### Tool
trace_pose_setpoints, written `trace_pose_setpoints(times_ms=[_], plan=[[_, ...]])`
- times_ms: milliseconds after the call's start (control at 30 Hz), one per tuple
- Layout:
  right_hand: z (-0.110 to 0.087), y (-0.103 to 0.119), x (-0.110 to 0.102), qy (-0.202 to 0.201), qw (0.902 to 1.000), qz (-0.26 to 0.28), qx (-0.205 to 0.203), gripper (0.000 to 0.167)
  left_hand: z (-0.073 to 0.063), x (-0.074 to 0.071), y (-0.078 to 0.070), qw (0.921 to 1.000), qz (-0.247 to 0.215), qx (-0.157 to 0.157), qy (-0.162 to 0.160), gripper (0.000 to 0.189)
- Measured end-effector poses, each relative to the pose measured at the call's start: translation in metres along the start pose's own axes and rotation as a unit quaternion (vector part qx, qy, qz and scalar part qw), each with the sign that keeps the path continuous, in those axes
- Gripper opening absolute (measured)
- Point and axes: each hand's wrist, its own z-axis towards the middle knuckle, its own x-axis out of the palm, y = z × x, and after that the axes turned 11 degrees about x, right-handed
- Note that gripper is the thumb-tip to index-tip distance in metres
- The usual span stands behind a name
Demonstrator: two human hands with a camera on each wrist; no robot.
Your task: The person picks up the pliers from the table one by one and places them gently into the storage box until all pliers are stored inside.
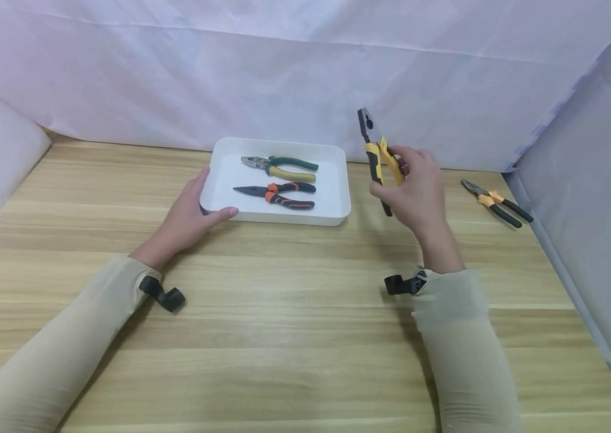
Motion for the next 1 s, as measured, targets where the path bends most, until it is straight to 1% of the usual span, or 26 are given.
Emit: trace_pose_setpoints(times_ms=[133,267,467,700,900,1000], plan=[[-0.002,0.007,0.005,-0.024,0.9994,0.008,-0.024,0.064,0.000,-0.001,0.000,1.0000,-0.001,0.001,0.000,0.115],[-0.004,0.013,0.008,-0.033,0.9985,0.010,-0.043,0.063,-0.001,-0.002,0.000,1.0000,-0.001,0.003,0.000,0.114],[-0.007,0.021,0.010,-0.029,0.9974,0.003,-0.065,0.063,-0.001,0.001,-0.001,0.9999,-0.004,0.008,-0.005,0.115],[-0.006,0.027,0.016,-0.026,0.9943,-0.010,-0.103,0.062,-0.002,0.004,0.002,0.9999,0.001,0.009,-0.007,0.116],[-0.007,0.036,0.019,-0.021,0.9908,-0.026,-0.131,0.063,-0.002,0.003,0.002,0.9999,0.003,0.010,-0.011,0.115],[-0.006,0.041,0.019,-0.026,0.9891,-0.028,-0.142,0.063,-0.001,0.002,0.002,0.9999,0.003,0.010,-0.010,0.115]])
